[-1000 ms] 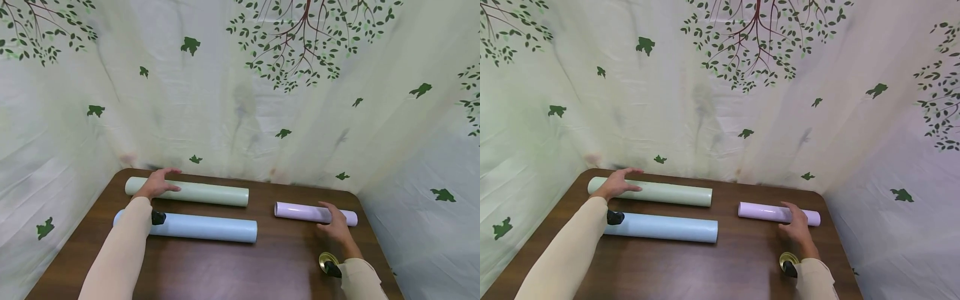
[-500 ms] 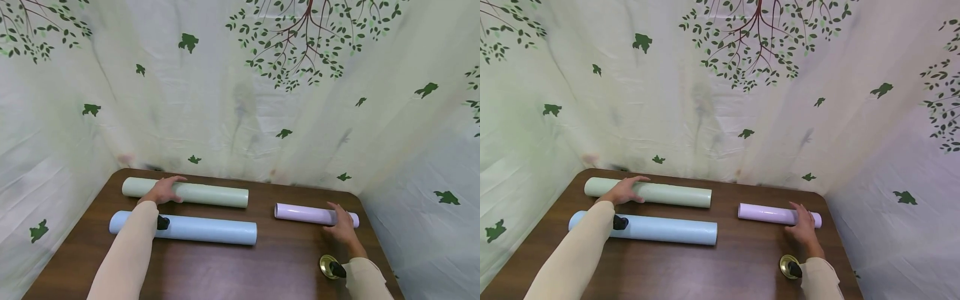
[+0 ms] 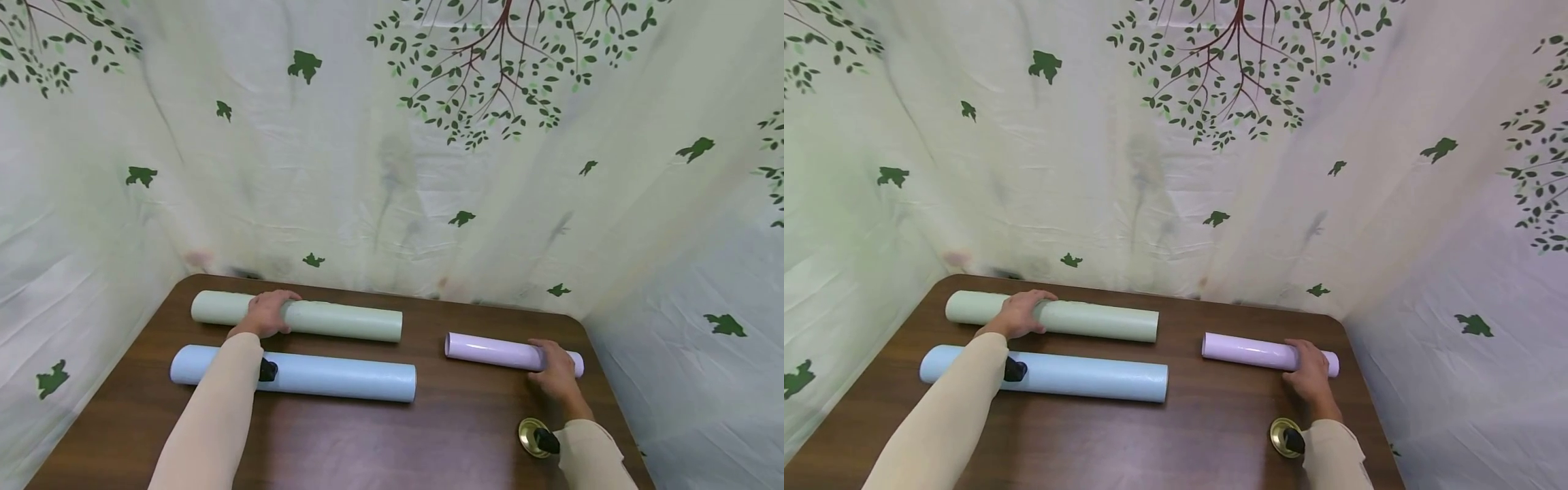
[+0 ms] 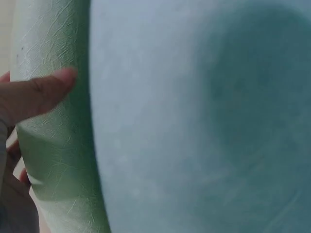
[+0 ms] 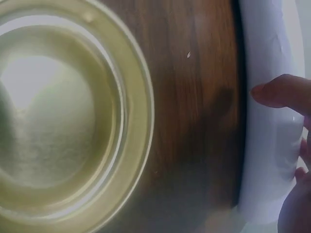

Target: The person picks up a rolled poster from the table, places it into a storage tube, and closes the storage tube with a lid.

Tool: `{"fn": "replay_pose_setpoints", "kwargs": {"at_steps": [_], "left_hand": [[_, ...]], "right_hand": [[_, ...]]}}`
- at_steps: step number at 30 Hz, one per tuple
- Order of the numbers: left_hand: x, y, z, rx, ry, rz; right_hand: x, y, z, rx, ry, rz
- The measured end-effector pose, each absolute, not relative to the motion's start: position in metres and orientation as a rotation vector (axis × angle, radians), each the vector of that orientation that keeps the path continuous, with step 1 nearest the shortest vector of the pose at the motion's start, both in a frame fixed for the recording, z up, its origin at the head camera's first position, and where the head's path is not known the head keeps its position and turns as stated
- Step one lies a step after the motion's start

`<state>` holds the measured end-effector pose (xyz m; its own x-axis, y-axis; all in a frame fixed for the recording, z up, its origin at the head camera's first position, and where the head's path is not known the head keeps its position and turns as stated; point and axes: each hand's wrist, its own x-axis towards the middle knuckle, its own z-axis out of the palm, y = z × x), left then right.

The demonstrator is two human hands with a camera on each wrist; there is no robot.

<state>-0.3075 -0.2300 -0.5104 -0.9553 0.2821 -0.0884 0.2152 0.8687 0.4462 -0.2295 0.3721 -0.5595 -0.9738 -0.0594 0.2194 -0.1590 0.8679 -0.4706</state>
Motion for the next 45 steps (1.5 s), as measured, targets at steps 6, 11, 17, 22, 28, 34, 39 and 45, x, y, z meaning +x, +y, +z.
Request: {"fn": "replay_pose_setpoints", "kwargs": {"at_steps": [6, 11, 17, 22, 28, 34, 39, 45], "left_hand": [[-0.307, -0.229, -0.513, 0.364, 2.873, 0.601], [-0.307, -0.230, -0.517, 0.381, 2.884, 0.541], [-0.306, -0.228, -0.518, 0.384, 2.911, 0.457], [-0.306, -0.228, -0.518, 0.407, 2.931, 0.416], [-0.302, -0.229, -0.516, 0.453, 2.958, 0.447], [-0.300, -0.228, -0.517, 0.431, 2.968, 0.431], [-0.301, -0.228, -0.520, 0.431, 2.970, 0.379], [-0.303, -0.230, -0.524, 0.430, 2.968, 0.380]], "right_hand": [[-0.229, 0.372, -0.556, 0.117, -2.919, 0.668], [-0.226, 0.372, -0.555, 0.105, -2.948, 0.652], [-0.226, 0.372, -0.557, 0.060, -2.985, 0.654], [-0.226, 0.373, -0.556, 0.049, -3.021, 0.609], [-0.227, 0.372, -0.551, 0.046, -3.033, 0.635], [-0.229, 0.369, -0.551, 0.013, -3.050, 0.669], [-0.230, 0.369, -0.552, 0.006, -3.067, 0.665], [-0.231, 0.369, -0.551, -0.001, -3.066, 0.663]]}}
